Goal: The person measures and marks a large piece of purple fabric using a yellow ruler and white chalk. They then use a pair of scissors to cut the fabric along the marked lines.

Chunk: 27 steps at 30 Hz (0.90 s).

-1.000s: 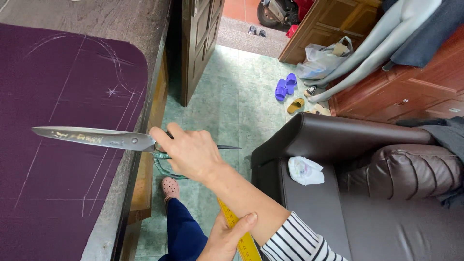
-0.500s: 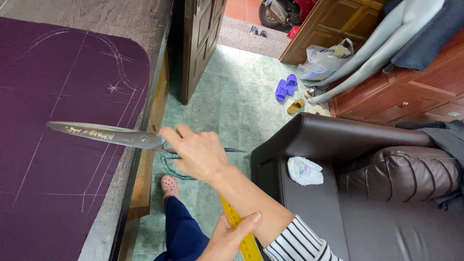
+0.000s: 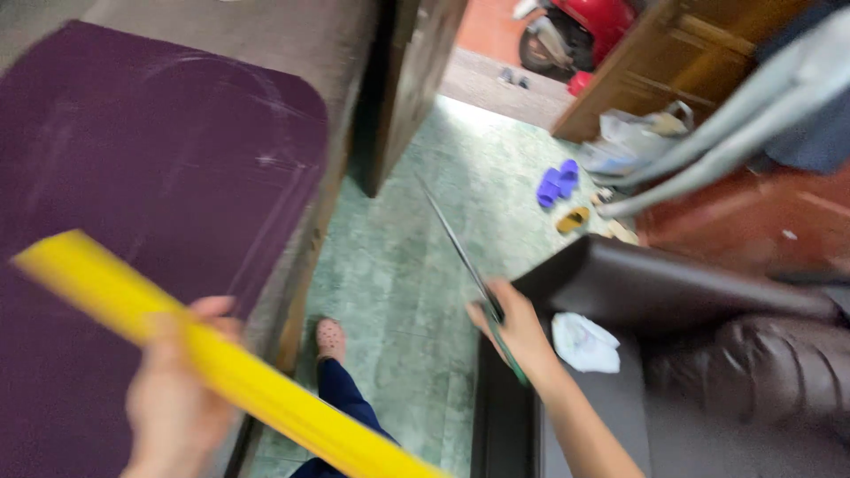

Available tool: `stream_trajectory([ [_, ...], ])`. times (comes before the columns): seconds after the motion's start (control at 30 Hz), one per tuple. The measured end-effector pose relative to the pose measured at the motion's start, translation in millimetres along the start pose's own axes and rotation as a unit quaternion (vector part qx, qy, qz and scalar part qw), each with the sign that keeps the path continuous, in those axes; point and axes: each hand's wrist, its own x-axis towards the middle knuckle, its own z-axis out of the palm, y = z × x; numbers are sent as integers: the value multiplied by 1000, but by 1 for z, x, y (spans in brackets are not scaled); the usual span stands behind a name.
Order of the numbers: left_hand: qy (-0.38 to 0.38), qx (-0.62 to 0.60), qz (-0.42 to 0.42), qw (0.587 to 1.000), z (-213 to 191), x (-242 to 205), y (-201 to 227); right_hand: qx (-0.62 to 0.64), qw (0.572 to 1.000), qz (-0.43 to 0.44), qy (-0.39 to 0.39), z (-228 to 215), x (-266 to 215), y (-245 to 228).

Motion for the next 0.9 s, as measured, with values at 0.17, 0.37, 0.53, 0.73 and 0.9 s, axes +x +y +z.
stream_trajectory([
  [0.17, 149, 27, 128, 980, -85, -15, 46, 56, 978, 190, -59, 13, -72, 23],
  [0.37, 211, 42, 163, 963, -105, -38, 23, 43, 982, 176, -53, 22, -52, -13],
  [0.53, 169, 28, 97, 980, -48, -53, 11, 82, 979, 162, -94, 33, -7, -102],
  [0.73, 126, 3, 69, 990, -12, -69, 21, 46, 957, 129, -257, 55, 7, -157],
  [0.9, 43, -75, 119, 989, -32, -71, 18, -75, 927, 121, -346, 68, 15, -156],
])
